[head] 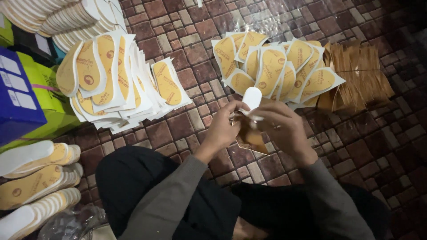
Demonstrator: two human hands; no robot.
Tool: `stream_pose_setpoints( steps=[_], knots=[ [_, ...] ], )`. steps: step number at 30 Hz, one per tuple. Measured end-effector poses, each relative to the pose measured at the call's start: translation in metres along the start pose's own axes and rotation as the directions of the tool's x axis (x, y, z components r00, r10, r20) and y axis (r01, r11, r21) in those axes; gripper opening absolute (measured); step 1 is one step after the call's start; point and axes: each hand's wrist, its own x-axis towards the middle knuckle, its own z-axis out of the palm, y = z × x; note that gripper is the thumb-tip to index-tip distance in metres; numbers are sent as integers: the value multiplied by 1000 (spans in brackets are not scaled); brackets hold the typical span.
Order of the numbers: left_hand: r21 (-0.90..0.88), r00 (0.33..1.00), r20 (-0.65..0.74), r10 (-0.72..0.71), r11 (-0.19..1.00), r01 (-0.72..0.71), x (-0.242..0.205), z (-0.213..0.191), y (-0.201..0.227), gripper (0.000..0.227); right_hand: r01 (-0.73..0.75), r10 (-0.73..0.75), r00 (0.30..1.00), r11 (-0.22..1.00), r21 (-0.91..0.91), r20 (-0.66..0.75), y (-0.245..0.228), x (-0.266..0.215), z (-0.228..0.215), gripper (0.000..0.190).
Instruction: The person sits on the floor and repeatedly peels the white paper backing off yellow shoe insoles. They place the peeled insoles into a growing stack on the floor and discard the paper backings.
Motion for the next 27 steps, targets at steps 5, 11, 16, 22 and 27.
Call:
stream_pose_setpoints(
  steps=[5,11,16,22,27],
  knots=[
    [-9,999,-27,-31,999,31,-9,-1,33,49,-190,188,979,982,-14,-78,2,2,-14,24],
    [-5,1000,-19,-20,1000,20,-2,-3,12,48,-176,156,983,952,250,98,-13,7,-19,22],
    [-10,998,-55,-9,1000,9,1,-5,9,32,-19,-30,971,980,200,239,-28,7,-17,14],
    [105,988,-27,-151,983,153,-2,7,-6,29,-90,89,996,995,-40,-12,16,-8,-13,25],
    [180,986,87,-141,976,124,5,15,-7,35,-169,163,949,986,2,-270,2,7,-12,17]
  ],
)
